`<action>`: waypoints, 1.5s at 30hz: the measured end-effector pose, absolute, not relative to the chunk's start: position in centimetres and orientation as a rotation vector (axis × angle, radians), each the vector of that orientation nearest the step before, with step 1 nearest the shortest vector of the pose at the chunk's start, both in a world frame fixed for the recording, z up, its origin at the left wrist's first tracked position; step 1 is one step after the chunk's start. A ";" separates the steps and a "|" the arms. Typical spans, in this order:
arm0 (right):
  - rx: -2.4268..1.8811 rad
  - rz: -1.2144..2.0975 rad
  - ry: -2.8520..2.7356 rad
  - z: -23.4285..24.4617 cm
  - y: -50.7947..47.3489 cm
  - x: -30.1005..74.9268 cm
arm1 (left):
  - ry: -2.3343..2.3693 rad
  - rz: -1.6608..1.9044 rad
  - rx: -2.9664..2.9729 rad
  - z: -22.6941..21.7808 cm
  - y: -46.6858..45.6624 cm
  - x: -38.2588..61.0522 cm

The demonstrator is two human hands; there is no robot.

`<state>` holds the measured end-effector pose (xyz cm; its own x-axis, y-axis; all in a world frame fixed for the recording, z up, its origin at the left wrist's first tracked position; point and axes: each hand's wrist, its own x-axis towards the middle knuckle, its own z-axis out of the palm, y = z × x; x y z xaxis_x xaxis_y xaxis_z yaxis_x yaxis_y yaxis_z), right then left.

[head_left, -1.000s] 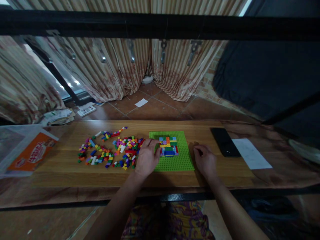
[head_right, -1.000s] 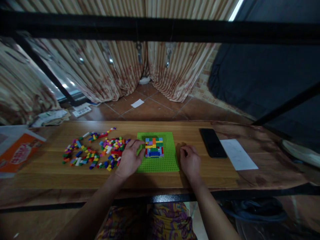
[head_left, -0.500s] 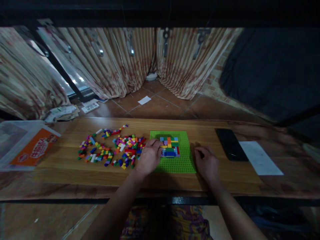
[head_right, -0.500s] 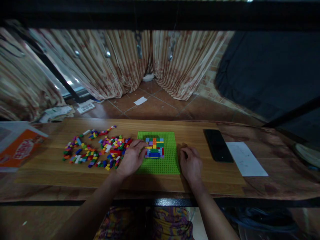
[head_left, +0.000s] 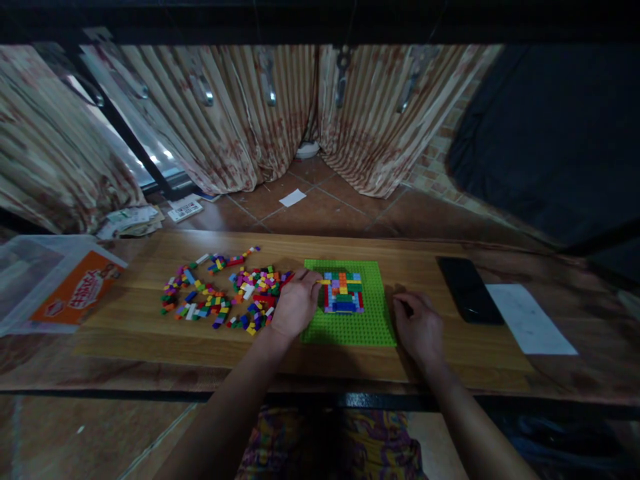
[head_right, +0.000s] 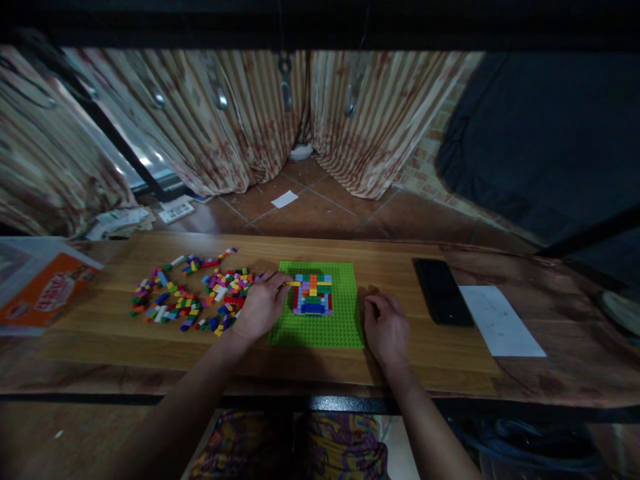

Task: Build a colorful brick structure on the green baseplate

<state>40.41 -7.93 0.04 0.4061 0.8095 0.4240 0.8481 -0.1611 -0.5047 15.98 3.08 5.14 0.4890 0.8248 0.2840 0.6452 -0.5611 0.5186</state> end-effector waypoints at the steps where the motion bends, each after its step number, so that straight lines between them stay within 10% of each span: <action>1: -1.966 -0.070 -1.412 0.0 -7.9 40.4 | 1.238 0.724 2.408 5.1 3.1 16.1; 45: -1.951 -0.080 -1.425 0.0 -7.8 40.5 | 1.105 0.847 2.343 4.5 2.5 15.8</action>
